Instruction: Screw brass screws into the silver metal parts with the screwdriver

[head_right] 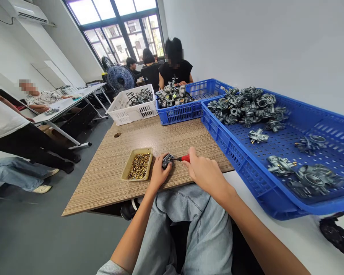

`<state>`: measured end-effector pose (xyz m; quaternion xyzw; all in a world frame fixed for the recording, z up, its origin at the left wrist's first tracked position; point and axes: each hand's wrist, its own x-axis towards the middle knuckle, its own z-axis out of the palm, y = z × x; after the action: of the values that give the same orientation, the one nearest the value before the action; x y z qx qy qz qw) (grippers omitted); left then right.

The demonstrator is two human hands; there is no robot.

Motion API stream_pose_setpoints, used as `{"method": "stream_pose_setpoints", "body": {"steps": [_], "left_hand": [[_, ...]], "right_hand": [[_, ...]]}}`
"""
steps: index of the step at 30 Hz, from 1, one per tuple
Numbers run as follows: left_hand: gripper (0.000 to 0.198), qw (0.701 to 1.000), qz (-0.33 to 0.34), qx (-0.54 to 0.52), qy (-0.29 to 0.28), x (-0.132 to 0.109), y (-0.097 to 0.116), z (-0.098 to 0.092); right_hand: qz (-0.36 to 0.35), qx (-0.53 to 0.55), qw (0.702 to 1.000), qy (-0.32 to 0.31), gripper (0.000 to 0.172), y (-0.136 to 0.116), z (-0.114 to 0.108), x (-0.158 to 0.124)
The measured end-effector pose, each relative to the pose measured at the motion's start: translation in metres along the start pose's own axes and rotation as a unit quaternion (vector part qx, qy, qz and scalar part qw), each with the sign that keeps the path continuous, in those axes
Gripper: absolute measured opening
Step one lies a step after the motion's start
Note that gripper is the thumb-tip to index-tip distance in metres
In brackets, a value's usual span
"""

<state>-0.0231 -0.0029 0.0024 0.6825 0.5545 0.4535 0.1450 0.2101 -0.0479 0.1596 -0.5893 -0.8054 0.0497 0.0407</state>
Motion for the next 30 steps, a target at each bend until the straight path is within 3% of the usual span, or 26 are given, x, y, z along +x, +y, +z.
{"method": "stream_pose_setpoints", "body": {"steps": [18, 30], "left_hand": [[0.046, 1.0, -0.004, 0.009, -0.006, 0.0, 0.001, -0.001], [0.046, 1.0, 0.002, 0.007, -0.004, 0.0, 0.001, -0.001]], "right_hand": [[0.017, -0.011, 1.0, 0.003, 0.032, 0.0, 0.0, 0.001], [-0.08, 0.106, 0.991, 0.0, 0.02, 0.011, 0.006, -0.005]]}}
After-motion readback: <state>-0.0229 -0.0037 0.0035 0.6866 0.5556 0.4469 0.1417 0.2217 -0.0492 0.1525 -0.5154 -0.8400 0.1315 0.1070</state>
